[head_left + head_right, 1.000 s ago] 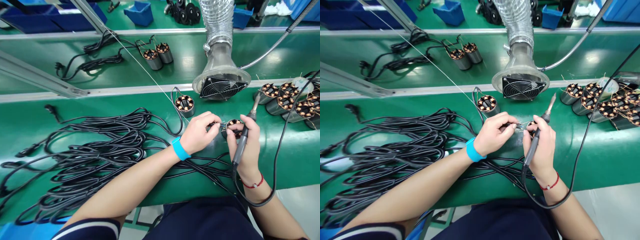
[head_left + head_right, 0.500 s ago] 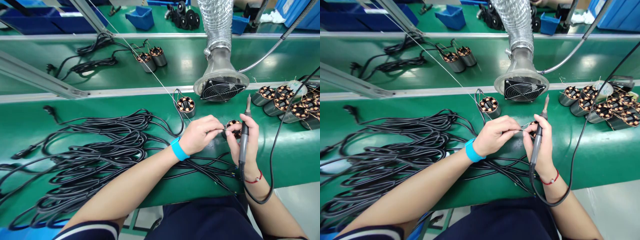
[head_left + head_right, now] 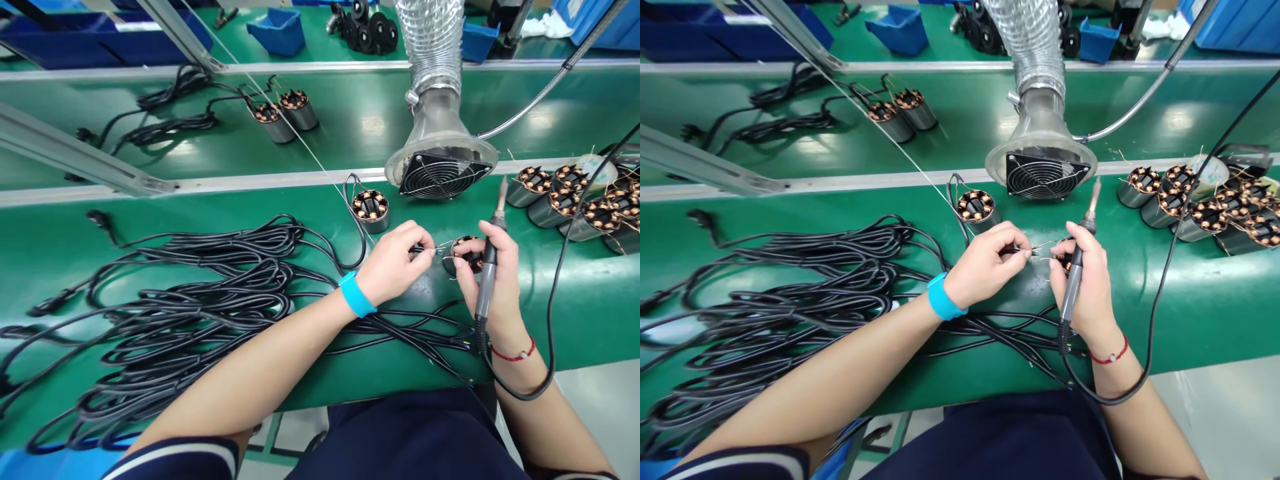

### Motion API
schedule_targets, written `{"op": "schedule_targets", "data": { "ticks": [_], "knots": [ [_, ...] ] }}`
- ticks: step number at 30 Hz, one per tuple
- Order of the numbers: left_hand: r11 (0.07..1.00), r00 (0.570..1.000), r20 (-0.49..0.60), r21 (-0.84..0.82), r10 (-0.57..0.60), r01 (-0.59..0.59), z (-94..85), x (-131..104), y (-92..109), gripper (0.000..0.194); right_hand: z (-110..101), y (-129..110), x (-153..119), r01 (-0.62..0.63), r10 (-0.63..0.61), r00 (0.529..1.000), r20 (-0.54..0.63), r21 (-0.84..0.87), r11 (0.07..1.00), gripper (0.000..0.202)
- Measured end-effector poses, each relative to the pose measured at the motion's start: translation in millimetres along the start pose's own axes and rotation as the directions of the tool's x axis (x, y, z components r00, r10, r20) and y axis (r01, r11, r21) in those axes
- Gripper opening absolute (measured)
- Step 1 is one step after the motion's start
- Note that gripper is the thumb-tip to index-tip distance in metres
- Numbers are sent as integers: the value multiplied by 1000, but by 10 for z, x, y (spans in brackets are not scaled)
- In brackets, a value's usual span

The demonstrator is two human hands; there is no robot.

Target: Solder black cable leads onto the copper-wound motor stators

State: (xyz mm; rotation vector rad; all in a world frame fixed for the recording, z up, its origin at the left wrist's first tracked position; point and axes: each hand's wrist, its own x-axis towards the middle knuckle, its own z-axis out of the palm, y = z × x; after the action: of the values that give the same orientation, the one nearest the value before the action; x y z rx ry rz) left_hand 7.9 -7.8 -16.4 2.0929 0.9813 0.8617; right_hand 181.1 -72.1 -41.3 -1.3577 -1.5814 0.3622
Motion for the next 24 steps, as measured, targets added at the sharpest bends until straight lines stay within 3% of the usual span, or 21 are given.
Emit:
{"op": "schedule_targets", "data": {
  "ticks": [2, 8, 13, 20, 24],
  "knots": [
    [1000, 1000, 2, 22, 7, -7, -1, -8, 4, 11, -3, 27, 20, -3, 4, 998, 64, -23, 1000, 54],
    [999, 1000, -26, 39, -3, 4, 25, -23, 34, 12, 101, 3, 89, -61, 52, 996, -71, -125, 990, 48],
    [999, 999, -42, 49, -4, 7, 47, -47, 53, 12, -33, -77, 61, -5, 0, 999, -39, -128, 992, 51],
    [998, 997, -73, 69, 1, 4, 90, -65, 81, 14, -222, -183, -236, 22, -22, 959, -283, -4, 1000, 34],
    [993, 995, -99, 115, 25, -13, 119, -73, 85, 16, -221, -115, -386, 172, -165, 929, -332, -9, 985, 20]
  ]
}}
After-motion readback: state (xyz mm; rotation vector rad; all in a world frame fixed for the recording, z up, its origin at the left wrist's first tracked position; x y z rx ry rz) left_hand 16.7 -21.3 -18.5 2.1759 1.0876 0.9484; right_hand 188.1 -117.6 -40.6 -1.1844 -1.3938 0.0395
